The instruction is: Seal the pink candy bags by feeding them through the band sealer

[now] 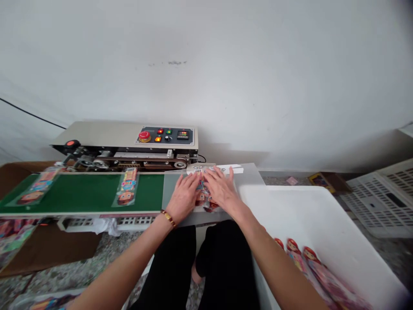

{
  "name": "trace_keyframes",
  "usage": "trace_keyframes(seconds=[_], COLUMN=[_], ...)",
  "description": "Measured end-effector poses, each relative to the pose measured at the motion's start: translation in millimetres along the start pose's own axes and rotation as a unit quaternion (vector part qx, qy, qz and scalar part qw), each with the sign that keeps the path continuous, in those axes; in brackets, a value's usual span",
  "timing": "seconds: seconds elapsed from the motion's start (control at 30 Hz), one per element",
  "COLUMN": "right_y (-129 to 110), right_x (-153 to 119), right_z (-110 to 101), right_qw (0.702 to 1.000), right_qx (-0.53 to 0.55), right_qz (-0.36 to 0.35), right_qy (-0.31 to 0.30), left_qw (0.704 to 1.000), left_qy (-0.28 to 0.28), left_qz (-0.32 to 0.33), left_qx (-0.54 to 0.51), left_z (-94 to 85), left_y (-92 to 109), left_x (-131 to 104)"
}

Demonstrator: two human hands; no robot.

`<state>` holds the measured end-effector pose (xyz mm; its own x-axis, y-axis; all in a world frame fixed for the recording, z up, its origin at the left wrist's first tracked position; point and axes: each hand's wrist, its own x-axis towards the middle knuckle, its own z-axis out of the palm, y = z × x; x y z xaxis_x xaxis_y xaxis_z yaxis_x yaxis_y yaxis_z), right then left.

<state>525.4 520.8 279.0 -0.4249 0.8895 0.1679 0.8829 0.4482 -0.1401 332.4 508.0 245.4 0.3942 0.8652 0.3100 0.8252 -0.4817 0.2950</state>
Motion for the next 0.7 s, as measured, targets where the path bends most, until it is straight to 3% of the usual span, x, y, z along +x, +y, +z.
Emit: trace_keyframes(seconds=[0.07, 0.17, 0.27, 0.43, 0.53, 0.6, 0.7], right_y=[10.6, 20.6, 18.5, -2.7, -12.1, -11.9, -2.0], right_x=[-12.8, -28.1, -27.7, 0.8, 14.5, 15.0, 2.0], right_z=[-0.8, -0.3, -0.6, 4.0, 9.2, 9.3, 3.4], right_qw=[1.0, 0.998, 0.999, 0.999, 0.997, 0.998, 1.0], right_qx=[-0.014, -0.03, -0.03, -0.014, 0.005, 0.018, 0.018], right_qz=[0.026, 0.049, 0.027, -0.039, -0.068, -0.06, -0.015], right_qy=[0.005, -0.003, -0.007, -0.023, -0.039, -0.03, -0.004], left_qw=[0.999, 0.998, 0.998, 0.998, 0.994, 0.991, 0.999], left_qy=[-0.031, -0.058, -0.06, -0.051, -0.005, 0.033, 0.018], left_qz=[0.014, 0.006, -0.006, -0.031, -0.079, -0.096, -0.014], left_qx=[-0.009, 0.0, 0.013, 0.032, 0.076, 0.09, 0.041], left_z=[9.0, 12.2, 4.9, -15.1, -25.1, -27.3, -19.3], left_y=[17.0, 14.9, -10.7, -64.1, -78.7, -72.0, -39.6], left_x=[9.6, 12.8, 3.1, -22.1, -30.5, -29.4, -17.2])
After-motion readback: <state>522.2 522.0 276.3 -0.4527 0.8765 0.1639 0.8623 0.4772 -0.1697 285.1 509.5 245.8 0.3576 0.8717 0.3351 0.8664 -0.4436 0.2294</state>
